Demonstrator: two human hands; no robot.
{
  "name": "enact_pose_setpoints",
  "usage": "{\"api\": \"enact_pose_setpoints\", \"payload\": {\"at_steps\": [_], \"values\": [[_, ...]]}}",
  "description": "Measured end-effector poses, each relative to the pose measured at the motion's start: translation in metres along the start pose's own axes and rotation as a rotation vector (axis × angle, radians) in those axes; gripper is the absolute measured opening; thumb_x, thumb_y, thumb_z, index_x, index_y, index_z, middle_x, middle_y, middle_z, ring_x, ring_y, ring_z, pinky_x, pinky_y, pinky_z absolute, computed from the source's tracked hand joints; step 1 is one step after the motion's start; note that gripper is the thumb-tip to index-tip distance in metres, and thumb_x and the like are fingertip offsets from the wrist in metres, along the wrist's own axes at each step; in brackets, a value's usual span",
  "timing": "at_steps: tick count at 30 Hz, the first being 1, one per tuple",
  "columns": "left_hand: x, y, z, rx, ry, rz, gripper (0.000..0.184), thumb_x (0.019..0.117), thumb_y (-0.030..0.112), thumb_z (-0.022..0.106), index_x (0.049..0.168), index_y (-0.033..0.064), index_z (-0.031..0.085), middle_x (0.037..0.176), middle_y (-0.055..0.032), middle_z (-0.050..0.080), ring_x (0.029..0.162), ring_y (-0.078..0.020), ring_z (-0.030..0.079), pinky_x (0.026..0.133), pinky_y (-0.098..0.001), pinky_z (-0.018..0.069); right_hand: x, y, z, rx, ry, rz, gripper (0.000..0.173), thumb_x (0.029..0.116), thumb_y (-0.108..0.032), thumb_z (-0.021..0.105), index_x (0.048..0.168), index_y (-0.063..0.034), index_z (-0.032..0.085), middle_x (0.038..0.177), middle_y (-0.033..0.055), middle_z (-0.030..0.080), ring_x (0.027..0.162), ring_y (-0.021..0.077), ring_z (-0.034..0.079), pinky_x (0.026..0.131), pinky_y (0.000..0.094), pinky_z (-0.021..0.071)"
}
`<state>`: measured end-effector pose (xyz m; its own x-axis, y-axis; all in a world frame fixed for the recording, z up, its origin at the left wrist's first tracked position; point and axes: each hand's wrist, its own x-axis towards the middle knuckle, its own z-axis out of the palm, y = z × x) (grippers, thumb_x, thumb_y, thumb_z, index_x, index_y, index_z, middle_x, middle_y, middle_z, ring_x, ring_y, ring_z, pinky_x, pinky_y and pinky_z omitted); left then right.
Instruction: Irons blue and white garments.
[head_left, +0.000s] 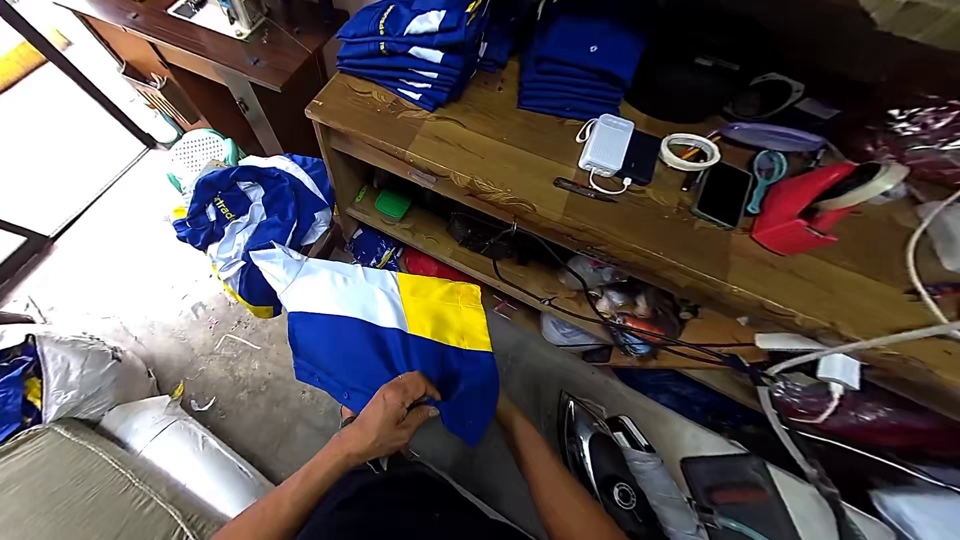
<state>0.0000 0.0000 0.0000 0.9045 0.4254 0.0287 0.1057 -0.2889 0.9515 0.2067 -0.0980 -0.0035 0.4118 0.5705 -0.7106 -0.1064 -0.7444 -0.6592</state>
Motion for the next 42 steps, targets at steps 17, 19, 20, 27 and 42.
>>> {"api": "enact_pose_setpoints", "payload": {"at_steps": [17, 19, 20, 27, 42], "values": [[0.082, -0.058, 0.054, 0.781, -0.071, -0.003, 0.067, 0.101, 0.061, 0.045, 0.157, 0.025, 0.043, 0.169, -0.006, 0.029, 0.158, -0.0337, 0.017, 0.122, -0.0703, 0.007, -0.092, 0.079, -0.193, -0.782, 0.218, -0.196, 0.079, 0.0923, -0.05, 0.07, 0.152, -0.0041, 0.046, 0.116, 0.0322, 0.068, 0.102, 0.0496, 0.069, 0.089, 0.0704, 0.0493], [0.068, -0.053, 0.042, 0.713, 0.048, 0.057, 0.061, 0.102, 0.06, 0.046, 0.153, 0.0263, 0.049, 0.166, -0.0031, 0.037, 0.157, -0.0304, 0.024, 0.124, -0.0664, 0.0128, -0.087, 0.092, -0.19, -0.69, 0.236, -0.199, 0.073, 0.0948, -0.044, 0.067, 0.152, -0.0037, 0.045, 0.102, 0.0276, 0.07, 0.079, 0.0398, 0.071, 0.074, 0.0619, 0.0564], [0.059, -0.053, 0.032, 0.697, 0.132, 0.062, 0.057, 0.1033, 0.057, 0.045, 0.15, 0.0259, 0.053, 0.164, -0.0023, 0.041, 0.155, -0.03, 0.029, 0.124, -0.0655, 0.0164, -0.084, 0.098, -0.188, -0.647, 0.254, -0.195, 0.069, 0.0966, -0.042, 0.065, 0.15, -0.0039, 0.045, 0.093, 0.0239, 0.07, 0.068, 0.0343, 0.07, 0.065, 0.0571, 0.0577], [-0.001, -0.118, -0.104, 0.848, 0.518, -0.231, 0.053, 0.1087, 0.045, 0.031, 0.148, 0.0209, 0.057, 0.16, -0.0085, 0.046, 0.152, -0.042, 0.032, 0.119, -0.0737, 0.0149, -0.075, 0.028, -0.125, -0.808, 0.223, -0.494, 0.067, 0.093, -0.06, 0.061, 0.145, -0.0175, 0.059, 0.111, 0.0169, 0.075, 0.091, 0.0354, 0.073, 0.078, 0.0617, 0.0557], [-0.014, -0.171, -0.17, 0.914, 0.409, -0.343, 0.061, 0.1067, 0.062, 0.021, 0.16, 0.0367, 0.037, 0.17, 0.0057, 0.027, 0.16, -0.0298, 0.013, 0.121, -0.0716, 0.0063, 0.025, -0.169, 0.097, -1.037, -0.192, -0.658, 0.053, 0.1026, -0.061, 0.044, 0.142, -0.0281, 0.058, 0.104, 0.0141, 0.073, 0.098, 0.0344, 0.071, 0.083, 0.058, 0.0541]]}}
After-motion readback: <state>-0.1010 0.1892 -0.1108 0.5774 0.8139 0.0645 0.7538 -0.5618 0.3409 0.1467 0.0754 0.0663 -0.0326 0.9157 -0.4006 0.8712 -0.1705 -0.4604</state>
